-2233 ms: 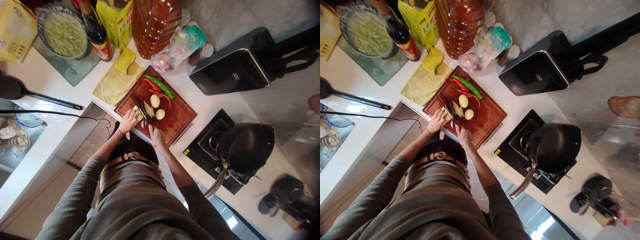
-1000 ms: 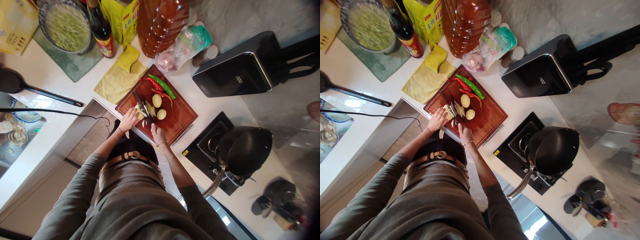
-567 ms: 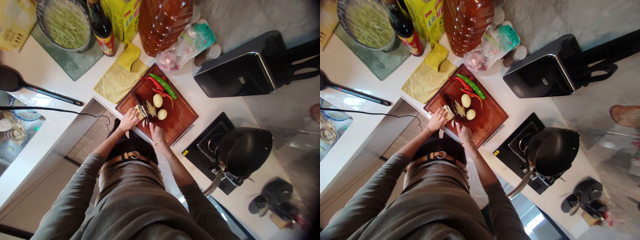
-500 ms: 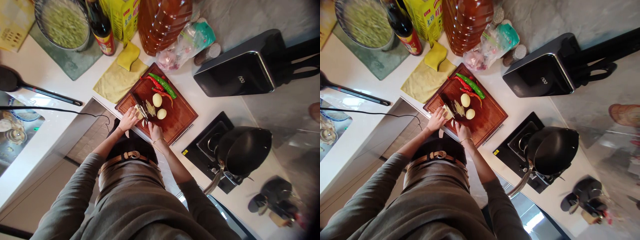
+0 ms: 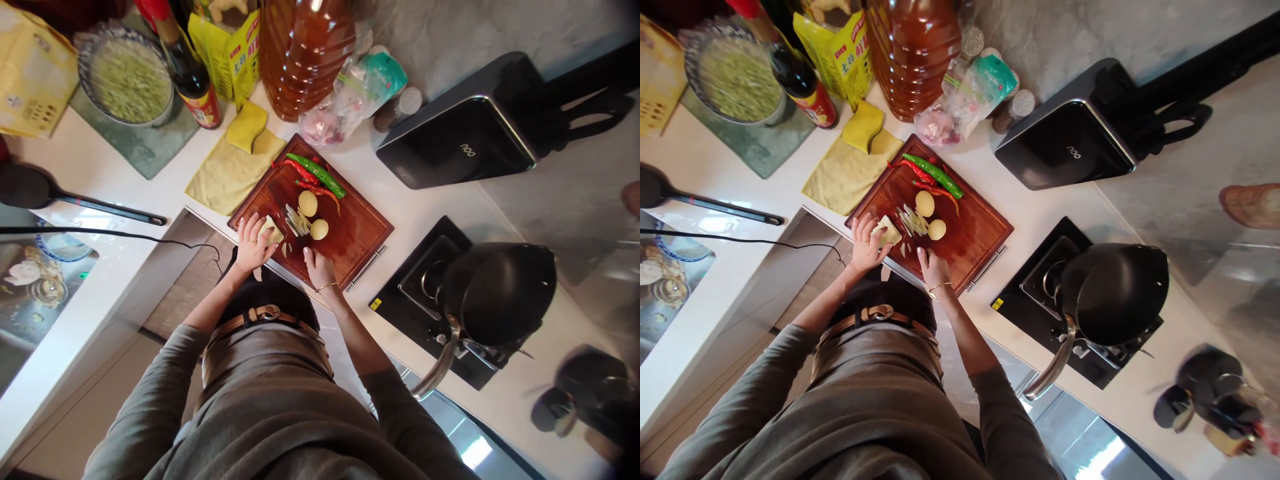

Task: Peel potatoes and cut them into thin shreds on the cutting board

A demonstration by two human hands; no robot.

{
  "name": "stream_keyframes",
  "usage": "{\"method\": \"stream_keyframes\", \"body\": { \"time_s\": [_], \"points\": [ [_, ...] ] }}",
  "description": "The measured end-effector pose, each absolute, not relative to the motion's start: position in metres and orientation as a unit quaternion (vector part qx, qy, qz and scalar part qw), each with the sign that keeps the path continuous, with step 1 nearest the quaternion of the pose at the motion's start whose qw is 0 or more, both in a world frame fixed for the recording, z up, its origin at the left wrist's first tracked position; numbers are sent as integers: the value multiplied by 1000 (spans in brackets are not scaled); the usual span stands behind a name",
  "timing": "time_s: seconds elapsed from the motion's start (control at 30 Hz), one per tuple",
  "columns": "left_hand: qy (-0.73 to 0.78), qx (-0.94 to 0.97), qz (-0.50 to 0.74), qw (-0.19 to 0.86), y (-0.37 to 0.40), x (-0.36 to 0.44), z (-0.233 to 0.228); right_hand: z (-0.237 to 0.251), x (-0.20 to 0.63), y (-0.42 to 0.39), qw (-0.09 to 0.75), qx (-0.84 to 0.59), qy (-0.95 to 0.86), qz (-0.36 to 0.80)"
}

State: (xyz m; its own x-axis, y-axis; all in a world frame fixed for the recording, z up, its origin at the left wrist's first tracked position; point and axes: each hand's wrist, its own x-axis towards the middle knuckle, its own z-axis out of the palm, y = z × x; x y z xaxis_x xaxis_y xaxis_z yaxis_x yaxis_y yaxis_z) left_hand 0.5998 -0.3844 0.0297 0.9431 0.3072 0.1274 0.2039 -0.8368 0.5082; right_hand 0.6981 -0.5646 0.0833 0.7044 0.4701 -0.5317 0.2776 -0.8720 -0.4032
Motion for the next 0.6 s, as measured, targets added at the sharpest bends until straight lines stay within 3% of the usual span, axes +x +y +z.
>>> {"method": "stream_keyframes", "body": {
  "time_s": [0.27, 0.43, 0.6],
  "points": [
    [9, 970, -52, 238, -362, 665, 116, 107, 703, -566, 37, -922, -231, 307],
    [-62, 958, -145, 238, -347, 693, 102, 109, 704, -573, 29, -924, -237, 298],
    [-115, 950, -161, 242, -342, 708, 81, 102, 703, -584, 50, -928, -244, 278]
  ]
}}
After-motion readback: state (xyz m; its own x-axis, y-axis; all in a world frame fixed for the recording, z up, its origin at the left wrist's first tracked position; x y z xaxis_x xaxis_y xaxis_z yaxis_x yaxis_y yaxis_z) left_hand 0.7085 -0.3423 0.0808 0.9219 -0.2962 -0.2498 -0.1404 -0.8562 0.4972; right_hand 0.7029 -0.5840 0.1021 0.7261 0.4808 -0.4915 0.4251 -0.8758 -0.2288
